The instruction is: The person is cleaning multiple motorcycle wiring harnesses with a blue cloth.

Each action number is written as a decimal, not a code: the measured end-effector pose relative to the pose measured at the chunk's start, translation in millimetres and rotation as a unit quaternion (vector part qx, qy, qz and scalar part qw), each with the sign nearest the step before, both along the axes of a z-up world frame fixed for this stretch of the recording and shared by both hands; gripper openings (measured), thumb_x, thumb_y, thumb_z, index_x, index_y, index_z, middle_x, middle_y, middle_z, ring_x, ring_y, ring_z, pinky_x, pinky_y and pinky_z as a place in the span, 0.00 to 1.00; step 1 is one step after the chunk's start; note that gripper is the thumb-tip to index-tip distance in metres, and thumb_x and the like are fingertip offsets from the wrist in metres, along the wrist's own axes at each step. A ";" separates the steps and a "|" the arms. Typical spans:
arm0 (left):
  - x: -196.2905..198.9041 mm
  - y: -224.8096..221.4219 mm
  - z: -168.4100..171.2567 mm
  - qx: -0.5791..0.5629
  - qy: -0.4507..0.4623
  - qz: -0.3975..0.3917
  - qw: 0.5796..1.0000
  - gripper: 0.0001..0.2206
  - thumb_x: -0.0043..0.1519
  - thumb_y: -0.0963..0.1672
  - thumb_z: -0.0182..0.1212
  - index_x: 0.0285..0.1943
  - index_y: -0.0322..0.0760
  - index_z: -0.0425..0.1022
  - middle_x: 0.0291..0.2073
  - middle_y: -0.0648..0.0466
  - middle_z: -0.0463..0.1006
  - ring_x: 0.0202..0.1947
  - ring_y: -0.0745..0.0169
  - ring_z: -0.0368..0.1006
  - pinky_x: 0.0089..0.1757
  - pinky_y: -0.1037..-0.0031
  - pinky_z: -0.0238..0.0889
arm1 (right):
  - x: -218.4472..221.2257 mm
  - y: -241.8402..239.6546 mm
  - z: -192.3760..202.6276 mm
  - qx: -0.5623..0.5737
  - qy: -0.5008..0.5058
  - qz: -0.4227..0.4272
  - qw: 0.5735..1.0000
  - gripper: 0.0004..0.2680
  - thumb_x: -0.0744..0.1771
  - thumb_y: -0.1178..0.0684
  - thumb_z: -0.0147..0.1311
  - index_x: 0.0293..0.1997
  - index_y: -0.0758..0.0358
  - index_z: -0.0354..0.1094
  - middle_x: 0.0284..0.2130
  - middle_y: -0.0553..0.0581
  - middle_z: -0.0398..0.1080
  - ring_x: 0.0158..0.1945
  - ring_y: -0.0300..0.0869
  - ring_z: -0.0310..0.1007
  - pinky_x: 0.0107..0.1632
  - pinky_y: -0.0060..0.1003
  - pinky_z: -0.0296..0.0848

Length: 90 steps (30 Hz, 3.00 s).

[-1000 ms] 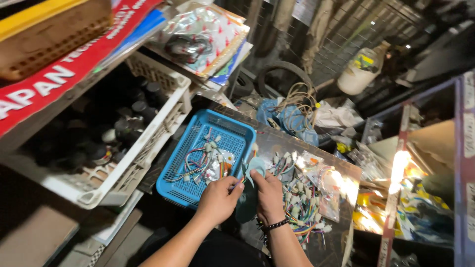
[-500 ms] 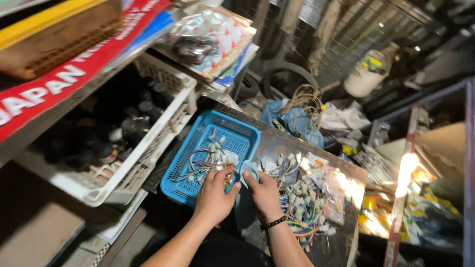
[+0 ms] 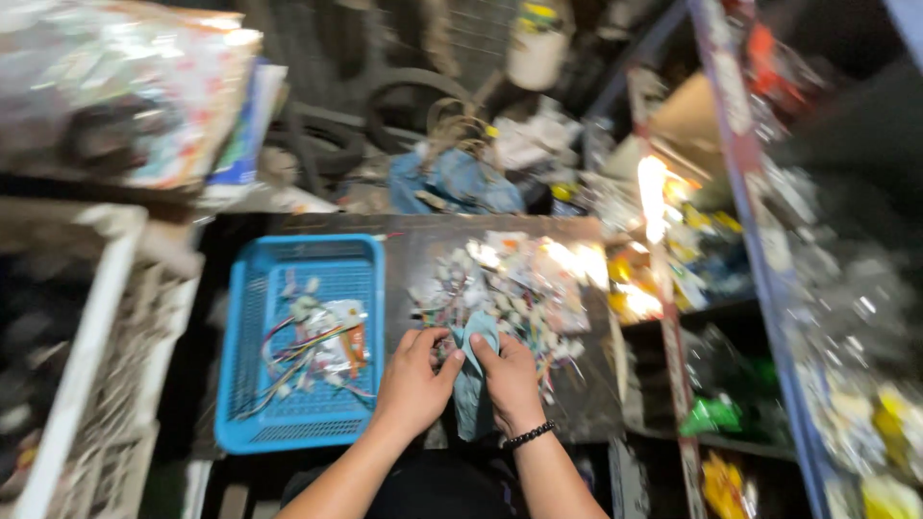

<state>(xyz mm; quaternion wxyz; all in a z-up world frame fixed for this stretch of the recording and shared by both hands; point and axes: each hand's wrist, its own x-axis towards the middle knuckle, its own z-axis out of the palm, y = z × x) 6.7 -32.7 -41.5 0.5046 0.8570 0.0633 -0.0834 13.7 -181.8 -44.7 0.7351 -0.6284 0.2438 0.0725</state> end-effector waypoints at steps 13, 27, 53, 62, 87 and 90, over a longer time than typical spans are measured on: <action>12.7 -54.7 2.0 -0.023 0.022 -0.137 0.990 0.18 0.58 0.47 0.63 0.57 0.39 0.75 0.47 0.55 0.77 0.37 0.61 0.77 0.41 0.70 0.72 | -35.2 -51.5 -11.2 0.001 0.009 -0.177 0.984 0.08 0.68 0.60 0.54 0.47 0.78 0.75 0.34 0.61 0.76 0.32 0.39 0.70 0.38 0.32 0.70; 38.2 -83.3 -48.3 0.056 0.099 -0.145 0.983 0.16 0.62 0.50 0.60 0.56 0.43 0.79 0.45 0.49 0.80 0.51 0.43 0.78 0.51 0.53 0.70 | -4.6 -66.9 -49.8 -0.036 0.091 -0.216 0.972 0.07 0.67 0.58 0.59 0.44 0.73 0.73 0.24 0.58 0.76 0.26 0.40 0.75 0.31 0.35 0.76; 90.8 -130.5 -89.6 0.121 0.241 -0.083 0.959 0.16 0.63 0.52 0.54 0.52 0.49 0.83 0.43 0.45 0.84 0.51 0.35 0.77 0.53 0.50 0.70 | 53.5 -95.6 -126.4 -0.057 0.182 -0.089 0.978 0.12 0.69 0.52 0.57 0.50 0.76 0.72 0.29 0.64 0.75 0.30 0.43 0.73 0.36 0.43 0.77; 75.7 -123.0 -75.1 0.042 0.072 -0.008 0.997 0.09 0.61 0.46 0.59 0.44 0.42 0.81 0.40 0.43 0.81 0.46 0.32 0.77 0.48 0.48 0.71 | 59.0 -91.4 -90.6 -0.060 0.124 -0.087 0.987 0.16 0.68 0.53 0.59 0.55 0.80 0.65 0.40 0.69 0.72 0.43 0.44 0.71 0.45 0.46 0.71; 35.3 9.2 -36.9 -0.283 -0.058 0.188 0.939 0.13 0.64 0.37 0.57 0.57 0.35 0.78 0.37 0.43 0.83 0.28 0.65 0.77 0.31 0.76 0.73 | 57.7 22.2 -2.9 0.101 -0.047 -0.056 0.992 0.07 0.69 0.53 0.56 0.42 0.67 0.67 0.26 0.62 0.77 0.26 0.45 0.80 0.28 0.36 0.78; 27.3 21.2 -34.5 -0.313 -0.049 0.198 0.928 0.14 0.65 0.37 0.57 0.59 0.32 0.77 0.40 0.43 0.81 0.31 0.64 0.78 0.34 0.77 0.74 | 53.3 44.8 9.9 0.132 -0.053 -0.033 0.989 0.06 0.69 0.54 0.55 0.42 0.67 0.67 0.26 0.63 0.78 0.26 0.45 0.80 0.29 0.36 0.78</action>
